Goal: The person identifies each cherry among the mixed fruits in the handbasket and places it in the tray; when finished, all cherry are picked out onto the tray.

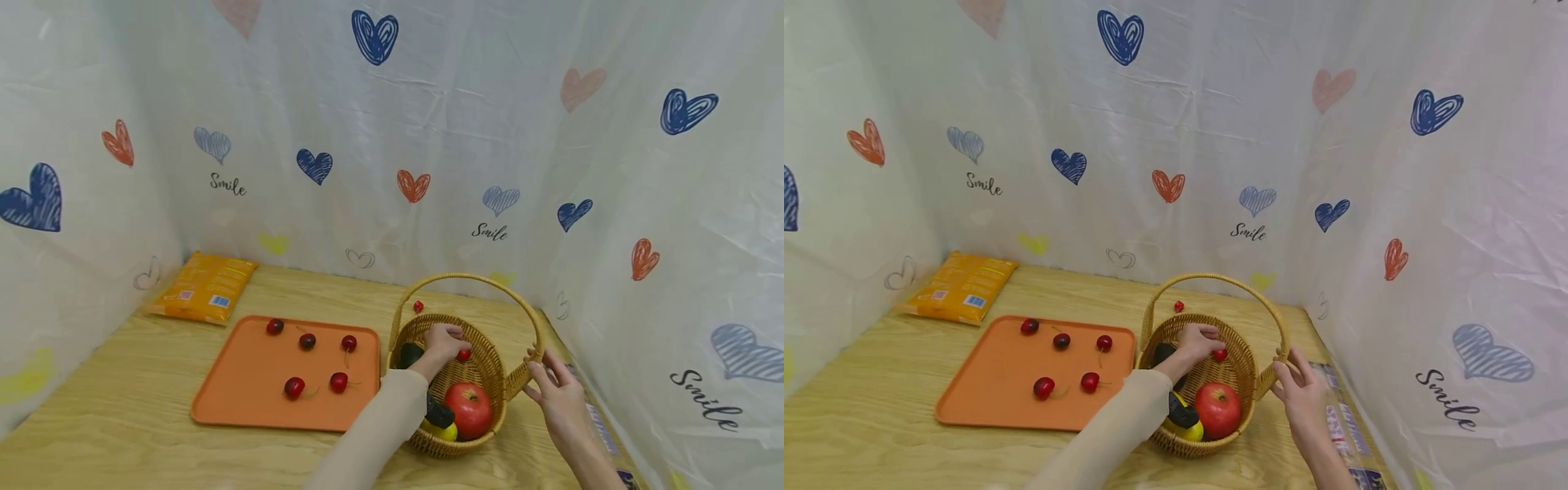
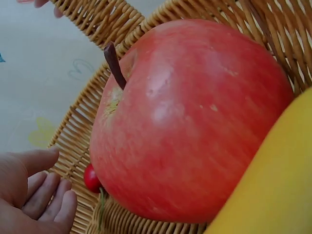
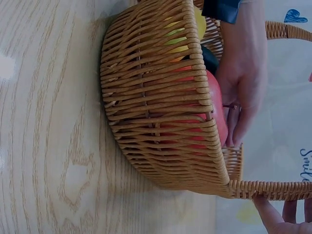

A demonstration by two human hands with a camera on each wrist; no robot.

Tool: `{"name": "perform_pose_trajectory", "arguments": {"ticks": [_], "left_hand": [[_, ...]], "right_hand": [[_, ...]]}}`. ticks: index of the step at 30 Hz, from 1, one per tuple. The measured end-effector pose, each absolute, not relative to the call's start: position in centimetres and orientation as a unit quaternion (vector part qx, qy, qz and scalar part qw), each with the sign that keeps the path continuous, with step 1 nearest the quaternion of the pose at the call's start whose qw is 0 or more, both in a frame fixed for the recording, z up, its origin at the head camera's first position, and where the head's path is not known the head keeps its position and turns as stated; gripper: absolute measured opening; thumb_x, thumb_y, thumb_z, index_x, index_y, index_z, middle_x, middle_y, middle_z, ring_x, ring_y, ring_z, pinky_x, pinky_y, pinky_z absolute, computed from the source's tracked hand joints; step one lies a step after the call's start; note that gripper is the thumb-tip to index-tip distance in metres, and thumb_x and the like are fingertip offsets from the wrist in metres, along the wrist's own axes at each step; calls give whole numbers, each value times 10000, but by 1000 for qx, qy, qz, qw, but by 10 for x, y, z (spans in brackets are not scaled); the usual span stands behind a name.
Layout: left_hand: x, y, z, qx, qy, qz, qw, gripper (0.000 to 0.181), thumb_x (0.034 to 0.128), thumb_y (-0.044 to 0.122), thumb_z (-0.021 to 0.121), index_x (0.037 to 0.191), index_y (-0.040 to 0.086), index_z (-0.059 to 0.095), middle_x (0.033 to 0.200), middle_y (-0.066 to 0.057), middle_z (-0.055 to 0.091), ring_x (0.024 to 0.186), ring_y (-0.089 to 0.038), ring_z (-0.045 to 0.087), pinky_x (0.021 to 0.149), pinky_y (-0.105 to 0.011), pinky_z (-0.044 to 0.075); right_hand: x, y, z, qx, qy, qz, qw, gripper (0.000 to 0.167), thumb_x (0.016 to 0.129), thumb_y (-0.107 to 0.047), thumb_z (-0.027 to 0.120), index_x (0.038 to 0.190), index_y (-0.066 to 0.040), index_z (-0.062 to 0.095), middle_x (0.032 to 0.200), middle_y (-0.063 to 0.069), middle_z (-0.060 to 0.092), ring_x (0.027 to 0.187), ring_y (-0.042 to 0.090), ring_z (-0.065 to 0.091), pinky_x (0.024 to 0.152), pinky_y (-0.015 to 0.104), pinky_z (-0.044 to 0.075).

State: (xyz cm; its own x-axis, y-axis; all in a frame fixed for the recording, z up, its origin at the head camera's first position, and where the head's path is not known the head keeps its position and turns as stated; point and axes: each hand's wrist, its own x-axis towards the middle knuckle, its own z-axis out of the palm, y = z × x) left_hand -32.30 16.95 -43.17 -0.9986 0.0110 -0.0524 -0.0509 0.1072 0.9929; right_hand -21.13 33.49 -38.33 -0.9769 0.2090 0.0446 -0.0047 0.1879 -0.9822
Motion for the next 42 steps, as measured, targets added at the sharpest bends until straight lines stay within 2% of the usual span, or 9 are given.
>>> {"name": "perform_pose_trajectory", "arguments": {"ticks": [6,10,14,18,25,28,33,38,42], "left_hand": [[-326,179,-435,-27,758,652,14,210,735,35,805,932,19,735,908,-76,637,1065,-299,477,814,-369,510],[-325,185,-436,-25,783,621,19,205,714,63,828,903,46,752,868,-45,645,1151,-323,454,890,-385,477],[-326,187,-438,-22,794,607,27,234,696,76,843,912,58,755,928,-69,603,1113,-328,489,852,-375,498],[-326,186,-440,-20,808,589,34,254,686,96,854,918,73,754,951,-73,604,1048,-302,527,824,-351,503],[-328,187,-445,-7,824,564,52,250,679,99,859,900,65,747,1049,-113,585,1116,-321,485,833,-353,495],[-327,188,-446,12,830,554,58,244,678,85,859,889,52,742,1066,-139,580,1086,-326,499,781,-346,505],[-323,191,-446,28,834,548,61,238,666,88,867,866,53,741,1109,-173,557,1121,-338,479,799,-354,504],[-319,191,-443,30,835,546,58,223,676,84,859,863,46,744,1077,-151,555,1125,-332,473,843,-371,492],[-322,192,-444,33,836,544,55,209,683,85,855,859,51,747,1002,-111,568,1083,-311,492,824,-346,495]], "right_hand": [[-210,336,-382,-72,-763,637,83,682,962,-342,537,1511,-88,222,1398,41,319,1339,252,322,846,246,503],[-208,339,-382,-66,-763,638,84,704,961,-349,535,1517,-88,191,1411,44,325,1280,129,392,843,240,502],[-207,341,-382,-57,-762,638,89,692,963,-337,536,1513,-81,203,1397,36,356,1198,30,436,830,233,506],[-208,340,-383,-52,-764,637,86,689,963,-342,535,1509,-73,214,1394,33,363,1205,43,428,835,237,505],[-209,337,-384,-54,-761,641,85,679,965,-333,538,1503,-57,228,1419,86,321,1137,-26,452,834,233,505],[-209,337,-384,-47,-762,641,86,666,970,-324,532,1499,-53,233,1399,61,349,1136,-20,457,831,231,506],[-210,337,-386,-39,-762,640,92,647,970,-321,532,1491,-52,260,1349,-6,399,1135,-14,469,824,235,509],[-210,338,-388,-35,-762,640,95,661,967,-321,536,1494,-46,248,1344,-13,411,1115,-43,482,820,233,509],[-210,339,-388,-34,-764,637,96,662,972,-312,531,1494,-32,235,1366,19,407,1120,-36,473,819,229,509]]}}
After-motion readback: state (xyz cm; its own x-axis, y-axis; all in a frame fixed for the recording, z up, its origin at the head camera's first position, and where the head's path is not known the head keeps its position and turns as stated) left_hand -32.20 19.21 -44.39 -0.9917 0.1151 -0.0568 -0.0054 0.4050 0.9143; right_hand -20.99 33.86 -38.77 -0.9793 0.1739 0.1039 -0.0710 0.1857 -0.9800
